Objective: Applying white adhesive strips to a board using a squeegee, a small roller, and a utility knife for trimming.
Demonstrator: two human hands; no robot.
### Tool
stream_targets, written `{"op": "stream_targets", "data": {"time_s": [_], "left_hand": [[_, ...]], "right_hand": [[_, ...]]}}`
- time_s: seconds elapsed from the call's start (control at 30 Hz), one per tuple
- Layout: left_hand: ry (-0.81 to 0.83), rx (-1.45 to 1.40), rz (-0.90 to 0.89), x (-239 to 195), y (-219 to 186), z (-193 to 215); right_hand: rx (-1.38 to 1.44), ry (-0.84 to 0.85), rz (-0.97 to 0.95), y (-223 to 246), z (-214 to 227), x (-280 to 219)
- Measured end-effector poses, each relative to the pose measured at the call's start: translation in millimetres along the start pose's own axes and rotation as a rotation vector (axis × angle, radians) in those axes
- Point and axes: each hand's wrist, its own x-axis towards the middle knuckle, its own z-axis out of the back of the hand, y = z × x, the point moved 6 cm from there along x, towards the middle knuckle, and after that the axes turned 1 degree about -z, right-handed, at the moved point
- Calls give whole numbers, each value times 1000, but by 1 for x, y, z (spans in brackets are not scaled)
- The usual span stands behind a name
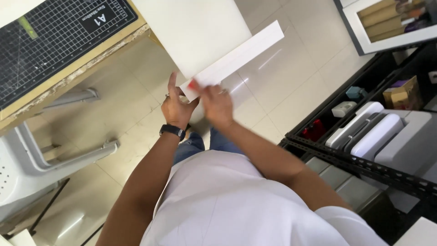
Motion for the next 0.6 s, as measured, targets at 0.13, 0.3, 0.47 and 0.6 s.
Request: {"op": "stream_targets", "data": {"time_s": [0.13, 0.3, 0.47, 0.6], "left_hand": [[-25, -18, -46, 2, 0, 4], [-63, -26, -54, -8, 11, 7], [-43, 42, 6, -16, 22, 28], [-108, 49, -41, -17, 19, 27]], "right_hand": [[-312, -3, -217, -213, -43, -3], [-123, 9, -601, -197, -84, -16], [66, -72, -251, -67, -26, -11], [-485, -136, -401, -238, 9, 20]]}}
